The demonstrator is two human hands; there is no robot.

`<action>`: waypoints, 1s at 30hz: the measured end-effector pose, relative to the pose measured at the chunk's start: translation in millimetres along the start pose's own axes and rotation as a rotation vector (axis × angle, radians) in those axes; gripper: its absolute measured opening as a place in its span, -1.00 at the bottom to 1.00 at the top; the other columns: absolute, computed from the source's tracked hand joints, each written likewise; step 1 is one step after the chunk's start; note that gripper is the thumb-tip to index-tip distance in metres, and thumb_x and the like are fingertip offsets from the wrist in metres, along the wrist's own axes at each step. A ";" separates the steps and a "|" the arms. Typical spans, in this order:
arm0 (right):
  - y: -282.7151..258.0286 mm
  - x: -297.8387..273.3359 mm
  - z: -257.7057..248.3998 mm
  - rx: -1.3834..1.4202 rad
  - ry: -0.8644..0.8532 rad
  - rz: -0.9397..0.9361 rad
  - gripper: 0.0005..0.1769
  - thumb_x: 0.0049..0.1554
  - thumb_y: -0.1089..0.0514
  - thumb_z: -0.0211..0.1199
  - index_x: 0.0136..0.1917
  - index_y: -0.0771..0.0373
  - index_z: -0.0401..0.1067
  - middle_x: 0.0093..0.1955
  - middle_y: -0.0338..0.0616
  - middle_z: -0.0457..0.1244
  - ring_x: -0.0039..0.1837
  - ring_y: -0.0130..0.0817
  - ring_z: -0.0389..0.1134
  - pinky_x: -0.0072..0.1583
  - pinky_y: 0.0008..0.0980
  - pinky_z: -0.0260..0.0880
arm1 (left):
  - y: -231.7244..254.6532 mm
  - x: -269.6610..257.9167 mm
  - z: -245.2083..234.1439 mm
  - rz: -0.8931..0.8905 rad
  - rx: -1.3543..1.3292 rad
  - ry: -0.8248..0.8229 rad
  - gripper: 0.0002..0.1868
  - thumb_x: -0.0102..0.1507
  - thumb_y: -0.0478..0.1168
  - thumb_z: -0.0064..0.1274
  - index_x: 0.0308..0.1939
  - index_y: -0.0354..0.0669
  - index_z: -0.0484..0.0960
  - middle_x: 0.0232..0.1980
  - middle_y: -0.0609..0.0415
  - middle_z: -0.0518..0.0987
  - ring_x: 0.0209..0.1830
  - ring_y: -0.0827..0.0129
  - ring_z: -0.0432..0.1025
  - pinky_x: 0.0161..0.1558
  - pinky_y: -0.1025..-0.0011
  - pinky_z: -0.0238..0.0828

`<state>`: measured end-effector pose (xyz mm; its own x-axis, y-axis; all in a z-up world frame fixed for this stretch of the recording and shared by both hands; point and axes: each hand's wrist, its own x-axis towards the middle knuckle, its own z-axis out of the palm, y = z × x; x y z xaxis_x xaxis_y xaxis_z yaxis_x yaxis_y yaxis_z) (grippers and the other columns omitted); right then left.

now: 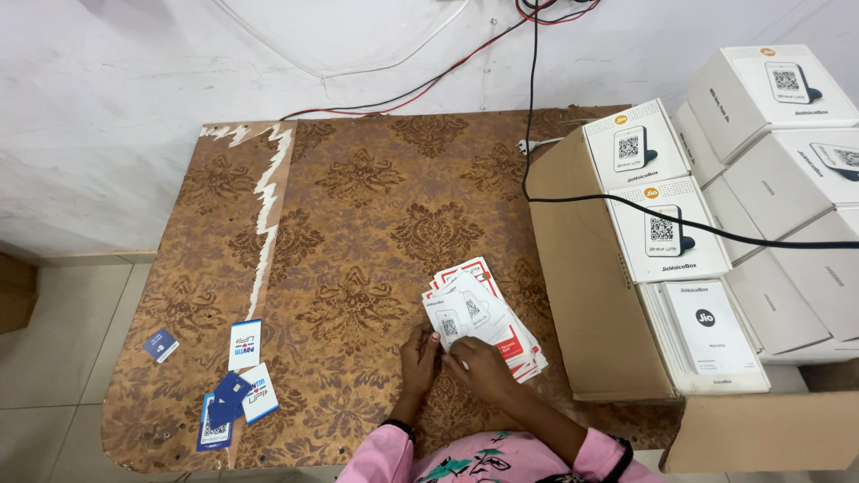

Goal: The person sits on the floor and sorts a stack of small cards with QR codes on a patterned mat. They pick up the cards, separate them into smaller piles, and place them back down on the mat.

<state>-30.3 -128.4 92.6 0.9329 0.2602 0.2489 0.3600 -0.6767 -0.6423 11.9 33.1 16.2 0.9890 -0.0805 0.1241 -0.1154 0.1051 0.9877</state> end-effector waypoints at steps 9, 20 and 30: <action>36.0 6.6 -4.7 -0.122 0.191 0.083 -0.65 0.16 0.16 0.28 0.18 0.35 0.49 0.26 0.07 0.33 0.25 0.00 0.37 0.21 -0.16 0.41 | -5.6 0.7 3.7 -0.086 0.089 0.115 -0.76 0.37 -0.38 -0.07 0.10 -0.34 0.34 -0.15 -0.10 0.69 -0.24 0.38 0.61 -0.25 0.41 0.55; 73.7 0.6 4.2 -0.457 0.163 0.023 -0.37 0.16 -0.03 0.26 0.30 0.53 0.37 0.36 0.27 0.24 0.40 0.09 0.21 0.41 -0.09 0.18 | 0.4 1.3 4.2 -0.040 0.099 0.107 -0.67 0.40 -0.32 -0.10 0.23 -0.33 0.31 -0.02 -0.14 0.66 -0.13 0.31 0.59 -0.14 0.38 0.54; 67.4 -3.4 -5.4 -0.403 0.176 0.086 -0.51 0.13 0.00 0.32 0.15 0.45 0.47 0.28 0.24 0.24 0.34 0.16 0.19 0.34 0.01 0.21 | 0.0 2.9 3.1 -0.070 0.096 0.096 -0.59 0.39 -0.32 -0.08 0.31 -0.30 0.32 0.03 -0.13 0.67 -0.09 0.34 0.59 -0.09 0.37 0.54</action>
<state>-9.2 -178.6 52.4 0.9326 0.0933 0.3485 0.2189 -0.9143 -0.3408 14.5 29.8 16.8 0.9987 0.0109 0.0498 -0.0499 0.0071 0.9987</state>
